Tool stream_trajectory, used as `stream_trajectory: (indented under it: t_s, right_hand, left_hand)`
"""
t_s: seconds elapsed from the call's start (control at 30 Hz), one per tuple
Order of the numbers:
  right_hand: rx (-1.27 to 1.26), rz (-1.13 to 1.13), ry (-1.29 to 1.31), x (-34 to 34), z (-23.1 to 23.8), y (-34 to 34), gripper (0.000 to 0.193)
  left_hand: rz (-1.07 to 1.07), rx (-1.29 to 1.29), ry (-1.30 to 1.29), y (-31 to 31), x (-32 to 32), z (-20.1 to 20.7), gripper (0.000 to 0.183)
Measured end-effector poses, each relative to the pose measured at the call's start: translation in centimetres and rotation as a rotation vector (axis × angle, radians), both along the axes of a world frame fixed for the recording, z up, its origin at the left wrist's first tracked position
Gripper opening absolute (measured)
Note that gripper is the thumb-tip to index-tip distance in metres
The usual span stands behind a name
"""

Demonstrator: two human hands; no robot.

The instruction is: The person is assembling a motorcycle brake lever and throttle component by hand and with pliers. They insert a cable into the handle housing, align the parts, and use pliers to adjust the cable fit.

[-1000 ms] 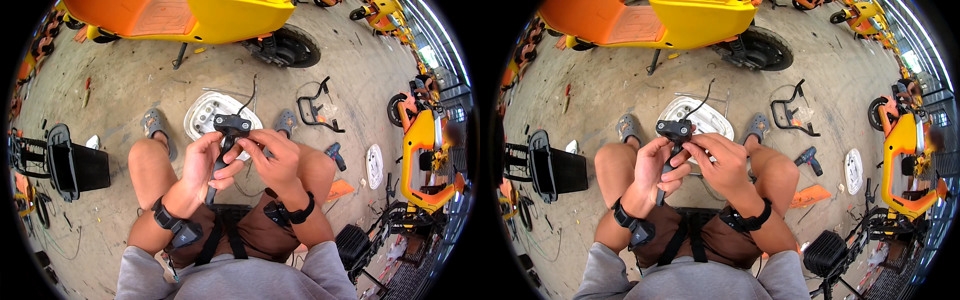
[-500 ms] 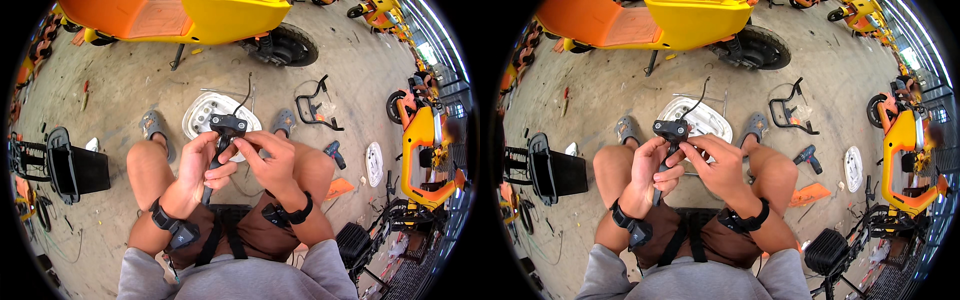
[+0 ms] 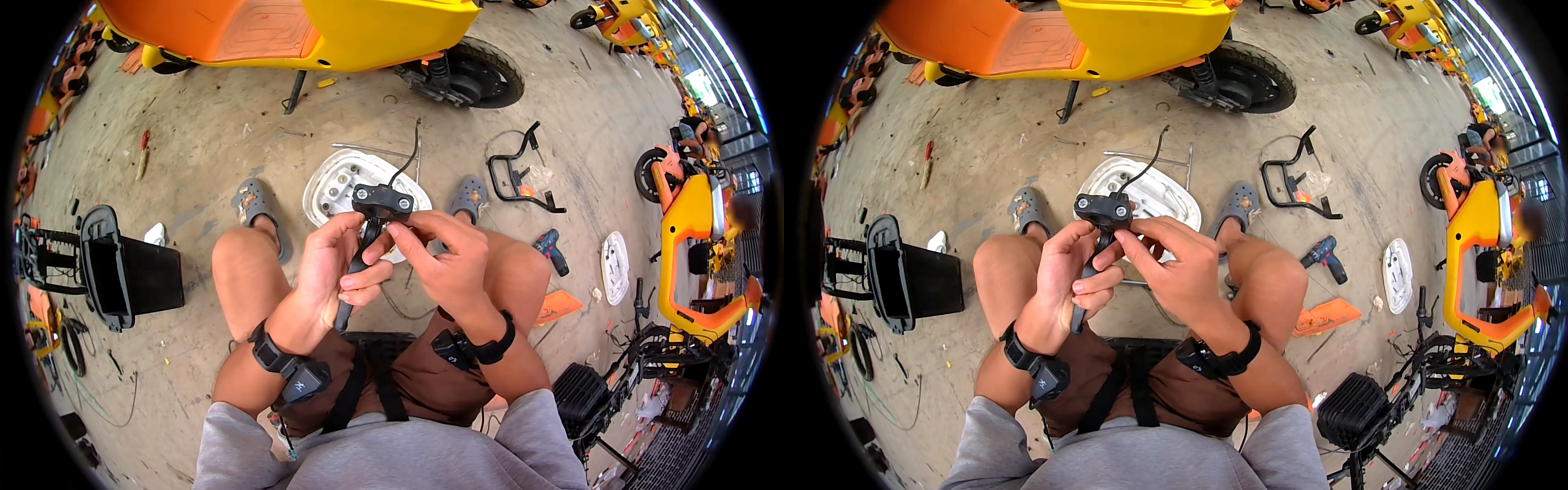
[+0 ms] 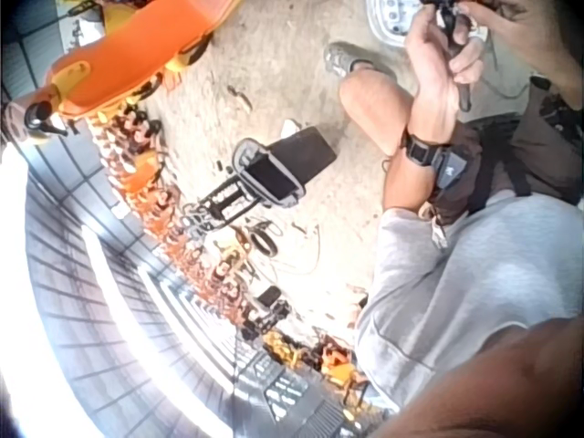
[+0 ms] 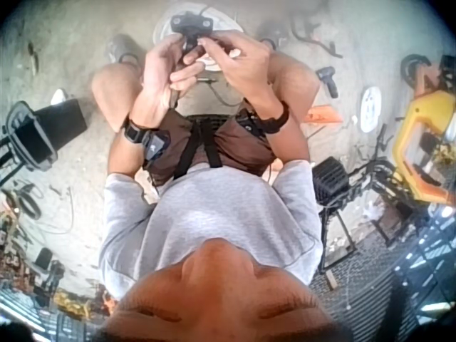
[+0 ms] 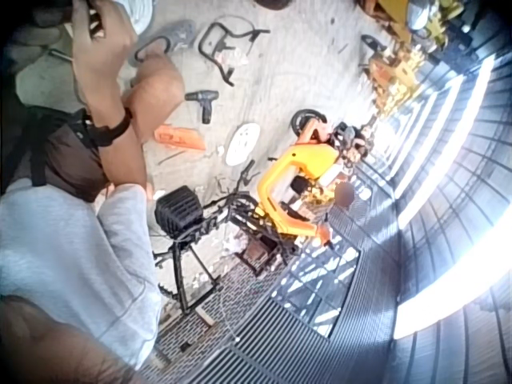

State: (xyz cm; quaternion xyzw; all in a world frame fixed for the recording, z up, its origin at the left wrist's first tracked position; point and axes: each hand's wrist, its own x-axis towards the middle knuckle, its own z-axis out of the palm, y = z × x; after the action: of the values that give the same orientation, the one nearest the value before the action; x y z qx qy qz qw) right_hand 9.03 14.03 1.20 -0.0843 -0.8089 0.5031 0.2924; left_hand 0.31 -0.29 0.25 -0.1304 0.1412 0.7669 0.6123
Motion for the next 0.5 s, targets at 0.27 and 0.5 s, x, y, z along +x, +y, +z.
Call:
stream_trajectory:
  t_s: [0.27,0.5]
  right_hand:
    - [-0.124,0.027,-0.012,0.0,-0.7,0.1,0.016]
    - [-0.221,0.055,-0.059,0.1,-1.5,0.4,0.017]
  left_hand:
    - [0.01,-0.004,0.002,0.1,0.1,0.1,0.033]
    - [0.016,0.034,-0.01,0.3,0.2,-0.4,0.031]
